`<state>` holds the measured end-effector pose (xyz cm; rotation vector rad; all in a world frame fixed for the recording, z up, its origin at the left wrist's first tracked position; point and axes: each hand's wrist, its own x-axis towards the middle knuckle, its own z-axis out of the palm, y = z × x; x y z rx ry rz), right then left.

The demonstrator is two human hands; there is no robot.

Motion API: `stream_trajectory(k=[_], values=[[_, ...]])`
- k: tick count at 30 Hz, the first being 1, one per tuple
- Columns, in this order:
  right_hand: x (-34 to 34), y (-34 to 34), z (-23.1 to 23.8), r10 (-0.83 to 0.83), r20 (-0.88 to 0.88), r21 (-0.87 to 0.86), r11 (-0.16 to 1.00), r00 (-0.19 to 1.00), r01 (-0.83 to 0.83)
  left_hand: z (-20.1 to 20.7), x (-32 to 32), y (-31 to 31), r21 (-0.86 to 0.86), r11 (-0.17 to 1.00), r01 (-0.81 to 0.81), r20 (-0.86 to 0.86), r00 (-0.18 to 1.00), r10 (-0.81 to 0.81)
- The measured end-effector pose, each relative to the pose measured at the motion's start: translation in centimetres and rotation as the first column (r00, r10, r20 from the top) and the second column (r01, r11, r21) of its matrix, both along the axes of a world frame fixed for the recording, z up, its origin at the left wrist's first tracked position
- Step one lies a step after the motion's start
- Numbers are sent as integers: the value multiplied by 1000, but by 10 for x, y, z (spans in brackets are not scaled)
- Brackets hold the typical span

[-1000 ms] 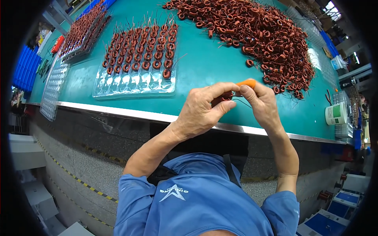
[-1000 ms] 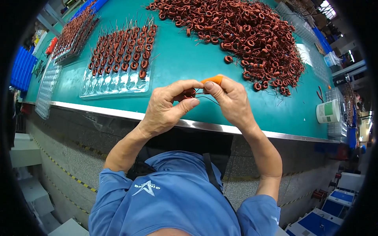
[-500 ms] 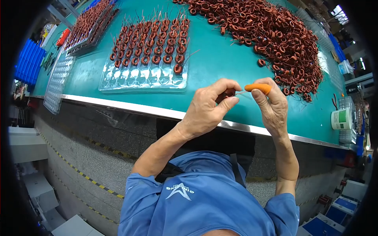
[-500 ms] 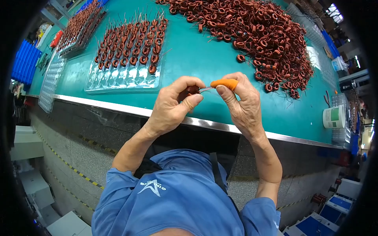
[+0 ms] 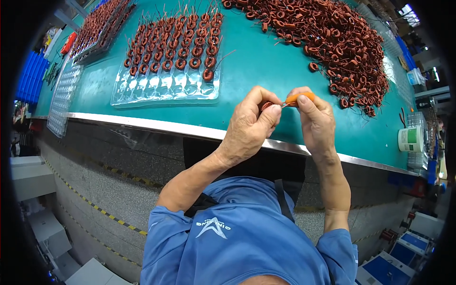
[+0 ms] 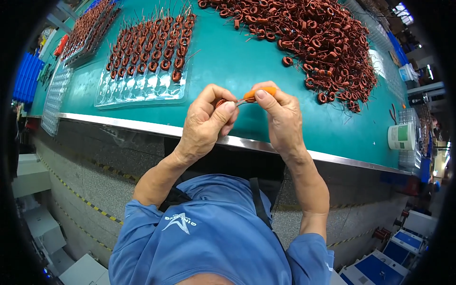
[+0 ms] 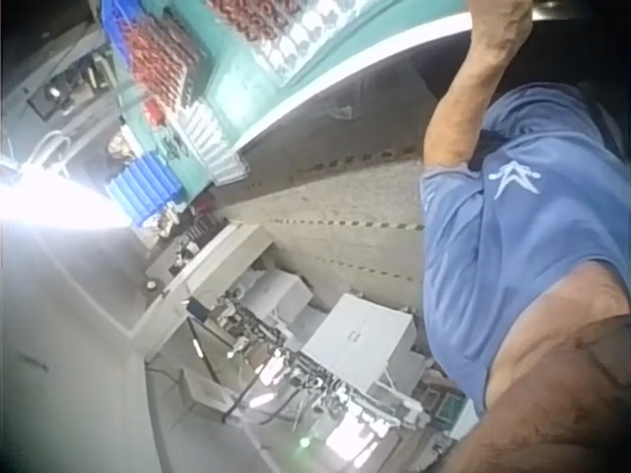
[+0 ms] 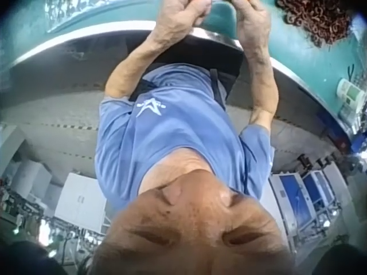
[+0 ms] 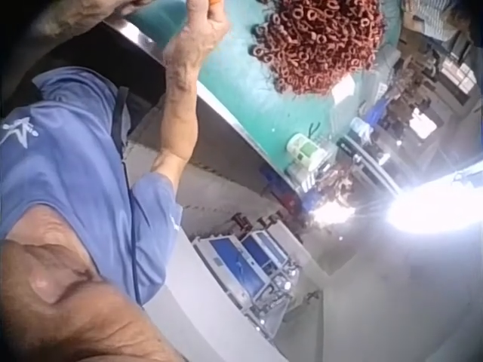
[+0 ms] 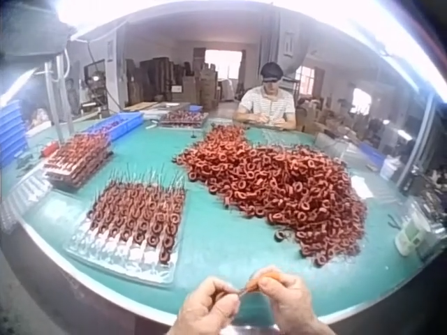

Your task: Preparing and organizing copper wire coils into a plastic sorting tray at an industrial workbench.

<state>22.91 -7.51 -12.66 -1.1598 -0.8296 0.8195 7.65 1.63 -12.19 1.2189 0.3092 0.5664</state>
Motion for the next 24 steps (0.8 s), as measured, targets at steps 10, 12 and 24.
stream_trajectory(k=[10,12,24], values=[[-19,-20,-7,-89,139,-156,981,986,111,-6,-7,5,65,997,43,2,999,-43],[-21,-20,-10,-115,121,-147,980,986,132,-3,-7,6,62,995,75,-1,997,-76],[-44,-8,24,-300,293,-130,928,908,349,-2,-11,12,349,931,-105,-76,987,140]])
